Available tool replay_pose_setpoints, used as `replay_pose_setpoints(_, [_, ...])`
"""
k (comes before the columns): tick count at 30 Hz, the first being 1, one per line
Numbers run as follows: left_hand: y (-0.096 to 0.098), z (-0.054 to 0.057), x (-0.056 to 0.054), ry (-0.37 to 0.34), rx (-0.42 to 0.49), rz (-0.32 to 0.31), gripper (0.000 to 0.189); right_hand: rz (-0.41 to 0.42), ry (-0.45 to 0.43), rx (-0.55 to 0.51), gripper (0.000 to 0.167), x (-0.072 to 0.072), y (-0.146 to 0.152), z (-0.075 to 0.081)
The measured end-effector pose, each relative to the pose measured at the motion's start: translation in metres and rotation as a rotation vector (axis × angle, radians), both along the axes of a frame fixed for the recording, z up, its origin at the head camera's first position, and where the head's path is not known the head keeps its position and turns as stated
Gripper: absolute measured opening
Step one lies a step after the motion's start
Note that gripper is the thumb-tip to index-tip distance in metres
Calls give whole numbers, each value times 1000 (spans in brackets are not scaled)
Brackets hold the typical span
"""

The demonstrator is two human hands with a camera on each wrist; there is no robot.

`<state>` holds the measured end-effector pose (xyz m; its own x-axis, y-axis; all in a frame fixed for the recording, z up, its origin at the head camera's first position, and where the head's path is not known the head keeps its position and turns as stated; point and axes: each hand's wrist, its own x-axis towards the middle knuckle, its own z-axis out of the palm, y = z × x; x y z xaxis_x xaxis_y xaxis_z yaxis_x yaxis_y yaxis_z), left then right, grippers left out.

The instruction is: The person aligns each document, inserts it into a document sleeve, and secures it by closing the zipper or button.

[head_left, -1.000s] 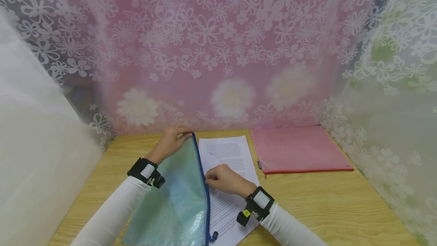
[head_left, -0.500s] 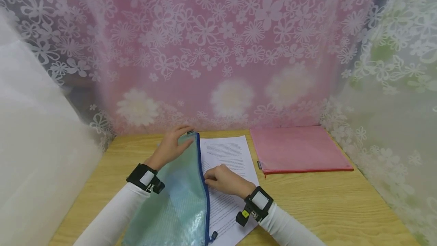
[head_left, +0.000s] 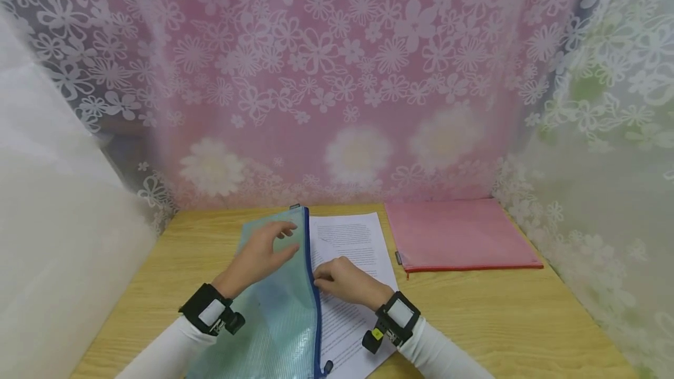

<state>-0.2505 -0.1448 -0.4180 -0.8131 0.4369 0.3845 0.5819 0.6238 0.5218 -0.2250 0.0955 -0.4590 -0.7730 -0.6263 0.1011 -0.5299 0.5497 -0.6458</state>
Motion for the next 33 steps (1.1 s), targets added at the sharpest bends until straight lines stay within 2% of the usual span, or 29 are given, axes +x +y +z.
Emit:
replay_pose_setpoints(4, [4, -6, 17, 0, -29, 11, 27, -3, 16, 1, 13, 0, 0, -2])
replay_pose_setpoints(10, [12, -19, 31, -75, -35, -2, 3, -8, 11, -5, 14, 0, 0, -3])
replay_pose_setpoints(16, [18, -33, 34, -173, -37, -50, 10, 9, 16, -24, 15, 1, -2, -3])
replay_pose_setpoints(20, [20, -36, 35, -215, -25, -45, 13, 35, 37, -42, 18, 2, -4, -1])
replay_pose_setpoints(26, [22, -35, 35, -206, -28, -9, 19, 41, 17, -57, 18, 2, -3, -2])
replay_pose_setpoints(33, [25, -31, 36, -199, -45, -12, 19, 77, 15, -71, 19, 3, -2, 0])
